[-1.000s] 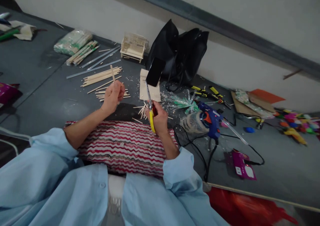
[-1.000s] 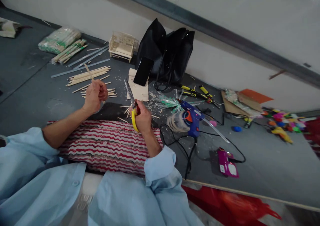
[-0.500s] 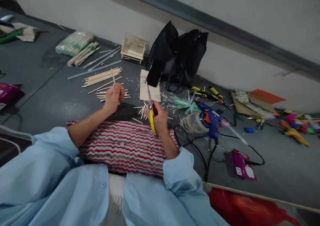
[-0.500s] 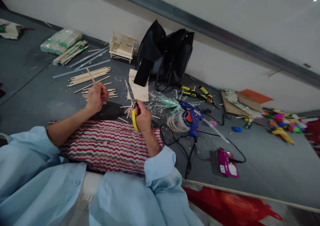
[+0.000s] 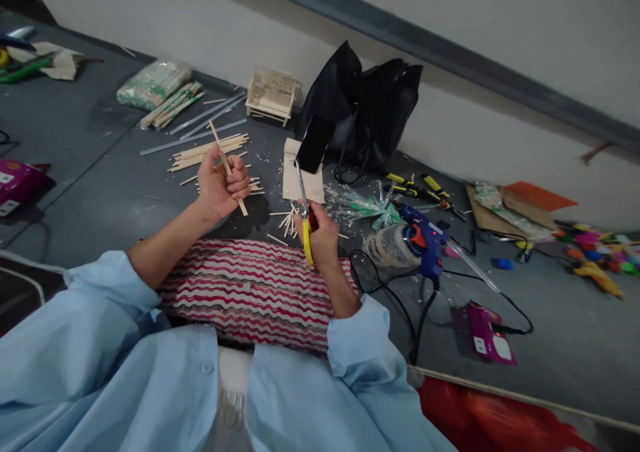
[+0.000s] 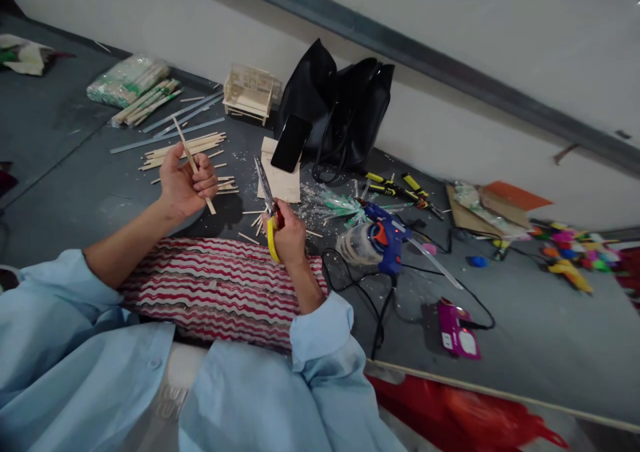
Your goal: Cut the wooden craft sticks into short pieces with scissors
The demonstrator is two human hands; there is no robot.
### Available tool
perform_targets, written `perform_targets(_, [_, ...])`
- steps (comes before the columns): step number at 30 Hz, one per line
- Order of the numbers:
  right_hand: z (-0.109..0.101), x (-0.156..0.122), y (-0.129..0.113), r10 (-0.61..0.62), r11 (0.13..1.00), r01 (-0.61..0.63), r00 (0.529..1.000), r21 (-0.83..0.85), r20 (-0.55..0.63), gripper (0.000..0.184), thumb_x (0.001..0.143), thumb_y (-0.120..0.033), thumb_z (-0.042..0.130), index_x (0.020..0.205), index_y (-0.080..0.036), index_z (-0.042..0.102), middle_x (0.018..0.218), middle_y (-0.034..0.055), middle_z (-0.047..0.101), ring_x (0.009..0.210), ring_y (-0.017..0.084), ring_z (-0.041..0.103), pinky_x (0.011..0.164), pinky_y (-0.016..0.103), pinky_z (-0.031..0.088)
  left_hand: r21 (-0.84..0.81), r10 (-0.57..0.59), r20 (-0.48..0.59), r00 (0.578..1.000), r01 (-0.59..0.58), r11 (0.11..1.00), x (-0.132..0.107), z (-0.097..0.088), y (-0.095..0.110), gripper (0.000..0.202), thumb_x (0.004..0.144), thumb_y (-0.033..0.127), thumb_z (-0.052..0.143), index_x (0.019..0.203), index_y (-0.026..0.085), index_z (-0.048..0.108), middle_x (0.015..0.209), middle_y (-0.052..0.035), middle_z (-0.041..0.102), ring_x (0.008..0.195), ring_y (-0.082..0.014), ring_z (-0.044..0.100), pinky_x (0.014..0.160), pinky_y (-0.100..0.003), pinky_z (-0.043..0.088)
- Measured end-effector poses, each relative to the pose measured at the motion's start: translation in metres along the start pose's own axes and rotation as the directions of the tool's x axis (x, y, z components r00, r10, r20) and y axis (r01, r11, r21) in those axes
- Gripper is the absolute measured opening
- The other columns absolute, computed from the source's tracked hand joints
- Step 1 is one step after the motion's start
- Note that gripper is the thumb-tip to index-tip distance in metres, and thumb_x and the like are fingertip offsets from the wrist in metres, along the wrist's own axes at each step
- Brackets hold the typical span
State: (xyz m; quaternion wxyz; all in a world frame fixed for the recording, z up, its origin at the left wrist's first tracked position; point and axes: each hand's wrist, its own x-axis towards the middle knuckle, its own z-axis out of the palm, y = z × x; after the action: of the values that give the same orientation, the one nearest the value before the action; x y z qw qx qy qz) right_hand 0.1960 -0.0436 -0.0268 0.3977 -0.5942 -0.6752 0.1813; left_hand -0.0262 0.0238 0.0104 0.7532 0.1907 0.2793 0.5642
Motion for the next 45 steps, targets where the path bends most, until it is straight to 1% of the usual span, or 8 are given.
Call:
perform_targets(6, [0.001,0.0,0.002,0.005,1.0,-0.005,1.0,0.002,-0.002,0.041,0.085,-0.04,0.062,0.117,-0.016,0.067,0.104,0.0081,0.074,0.092,0.02,0.068,0.083,0.028,0.051,0.018,-0.065,0.051,0.997,0.064,0.998,-0.002,0.0,-0.001,0.045,0.093,0.052,0.037,0.063,0.019,0.046,0.047,0.0071,0.025,0.034,-0.0056,0.024,0.034,-0.017,0.021])
perform_targets(12, [-0.001,0.0,-0.001,0.023,1.0,-0.023,1.0,0.01,0.012,0.04,0.086,-0.04,0.061,0.117,-0.017,0.067,0.103,0.0072,0.073,0.091,0.019,0.068,0.084,0.029,0.051,0.416,-0.016,0.099,0.995,-0.027,0.909,0.002,-0.001,-0.02,0.03,0.085,0.034,0.046,0.061,0.021,0.033,0.05,0.0085,0.018,0.036,-0.0051,0.013,0.035,-0.017,0.012])
perform_targets(15, [-0.004,0.0,-0.006,0.015,1.0,-0.015,0.998,0.006,0.064,0.039,0.086,-0.041,0.061,0.118,-0.018,0.066,0.101,0.0063,0.073,0.089,0.019,0.067,0.082,0.029,0.051,0.631,0.085,0.138,0.987,-0.154,0.76,0.002,-0.006,-0.03,0.024,0.082,0.03,0.046,0.063,0.022,0.034,0.052,0.0072,0.025,0.04,-0.0067,0.019,0.039,-0.019,0.015])
perform_targets(19, [-0.005,-0.002,-0.011,-0.004,1.0,0.008,0.991,-0.03,0.132,0.041,0.086,-0.043,0.061,0.119,-0.02,0.065,0.097,0.0047,0.072,0.081,0.017,0.064,0.078,0.028,0.05,0.832,0.219,0.338,0.915,-0.399,0.385,-0.005,-0.007,-0.03,0.027,0.087,0.033,0.043,0.063,0.021,0.038,0.056,0.0043,0.034,0.051,-0.0102,0.032,0.05,-0.024,0.025])
perform_targets(22, [-0.005,-0.004,-0.013,-0.025,0.999,0.032,0.987,-0.042,0.16,0.041,0.086,-0.042,0.061,0.12,-0.02,0.064,0.098,0.0048,0.071,0.082,0.017,0.064,0.079,0.028,0.05,0.869,0.222,0.423,0.878,-0.463,0.175,-0.011,-0.003,-0.026,0.029,0.09,0.033,0.04,0.064,0.021,0.037,0.054,0.0041,0.035,0.053,-0.0115,0.035,0.054,-0.026,0.024])
perform_targets(30, [-0.005,-0.003,-0.016,-0.068,0.997,0.073,0.976,-0.018,0.205,0.042,0.086,-0.037,0.061,0.124,-0.019,0.062,0.116,0.0089,0.07,0.102,0.021,0.065,0.094,0.034,0.05,0.852,0.15,0.523,0.839,-0.514,-0.099,-0.018,0.003,-0.028,0.023,0.089,0.032,0.04,0.069,0.022,0.042,0.055,0.0018,0.042,0.05,-0.0139,0.037,0.053,-0.027,0.021])
perform_targets(36, [-0.003,-0.004,-0.013,-0.091,0.995,0.097,0.968,-0.015,0.233,0.043,0.086,-0.035,0.062,0.126,-0.02,0.061,0.124,0.0092,0.068,0.112,0.022,0.063,0.101,0.037,0.048,0.795,0.085,0.563,0.822,-0.511,-0.326,-0.019,0.002,-0.031,0.025,0.093,0.033,0.036,0.079,0.02,0.051,0.062,-0.0031,0.055,0.057,-0.0176,0.05,0.055,-0.028,0.027])
perform_targets(45, [-0.004,-0.007,-0.017,-0.064,0.995,0.082,0.966,-0.063,0.249,0.045,0.087,-0.032,0.059,0.13,-0.02,0.058,0.114,0.0088,0.07,0.099,0.021,0.065,0.092,0.034,0.05,0.738,0.071,0.6,0.797,-0.517,-0.434,-0.018,-0.002,-0.035,0.028,0.095,0.033,0.034,0.086,0.019,0.056,0.069,-0.0052,0.06,0.061,-0.0182,0.055,0.056,-0.028,0.031])
